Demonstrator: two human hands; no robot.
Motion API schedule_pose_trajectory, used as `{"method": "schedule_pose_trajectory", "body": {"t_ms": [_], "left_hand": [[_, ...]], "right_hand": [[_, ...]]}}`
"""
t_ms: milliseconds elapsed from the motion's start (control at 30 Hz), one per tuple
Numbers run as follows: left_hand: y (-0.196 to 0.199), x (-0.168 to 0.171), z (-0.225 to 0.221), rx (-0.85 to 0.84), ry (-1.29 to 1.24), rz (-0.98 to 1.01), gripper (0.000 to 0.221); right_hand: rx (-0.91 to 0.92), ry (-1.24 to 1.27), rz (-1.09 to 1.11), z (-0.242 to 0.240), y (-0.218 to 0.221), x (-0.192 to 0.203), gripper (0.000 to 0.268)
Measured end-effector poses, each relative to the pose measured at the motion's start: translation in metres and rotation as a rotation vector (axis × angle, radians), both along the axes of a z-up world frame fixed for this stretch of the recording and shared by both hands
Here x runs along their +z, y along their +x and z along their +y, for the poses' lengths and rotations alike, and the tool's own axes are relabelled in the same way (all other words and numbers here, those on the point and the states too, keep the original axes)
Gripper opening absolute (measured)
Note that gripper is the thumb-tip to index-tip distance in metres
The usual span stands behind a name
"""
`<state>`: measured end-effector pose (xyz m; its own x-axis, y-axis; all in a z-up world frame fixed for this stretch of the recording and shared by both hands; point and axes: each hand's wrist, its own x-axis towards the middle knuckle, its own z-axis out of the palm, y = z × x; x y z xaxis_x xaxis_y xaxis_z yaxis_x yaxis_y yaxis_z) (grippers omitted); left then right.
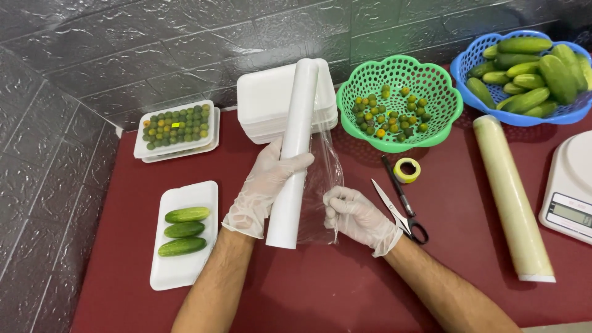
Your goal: Wrapping a tray of cucumbers with plastic wrap and cutting the film with scissors
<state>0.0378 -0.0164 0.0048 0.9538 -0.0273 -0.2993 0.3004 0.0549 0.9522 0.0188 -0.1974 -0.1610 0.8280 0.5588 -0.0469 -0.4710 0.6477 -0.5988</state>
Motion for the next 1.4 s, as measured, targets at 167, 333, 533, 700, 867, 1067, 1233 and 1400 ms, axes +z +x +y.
{"method": "schedule_pose_trajectory", "body": {"t_ms": [167,333,533,700,867,1067,1233,1400], "left_hand": [[-0.001,0.012,0.003,0.009,0.067,0.017,0.059],[0.003,0.010,0.008,0.020,0.081,0.028,0.052],[0.009,0.009,0.013,-0.003,0.148,0.050,0.055],[-0.002,0.025,0.009,-0.003,0.170,0.087,0.058],[-0.009,0.033,0.006,-0.012,0.184,0.085,0.058],[-0.015,0.038,0.008,-0.028,0.172,0.100,0.058],[-0.028,0.050,-0.003,-0.049,0.159,0.109,0.054],[-0.033,0.041,-0.006,-0.073,0.091,0.104,0.058]], "right_hand": [[-0.002,0.026,-0.036,-0.002,0.001,-0.008,0.017],[-0.014,0.008,-0.055,-0.005,0.003,-0.011,0.018],[0.016,-0.007,-0.038,-0.004,0.002,-0.007,0.018],[0.039,-0.039,-0.007,-0.002,0.003,-0.013,0.016],[0.048,-0.089,-0.008,0.000,0.000,-0.002,0.017],[0.080,-0.195,0.038,0.004,0.001,0.048,0.077],[0.038,-0.197,0.169,0.009,0.025,0.067,0.098],[-0.086,-0.204,0.144,0.005,0.068,0.048,0.079]]}}
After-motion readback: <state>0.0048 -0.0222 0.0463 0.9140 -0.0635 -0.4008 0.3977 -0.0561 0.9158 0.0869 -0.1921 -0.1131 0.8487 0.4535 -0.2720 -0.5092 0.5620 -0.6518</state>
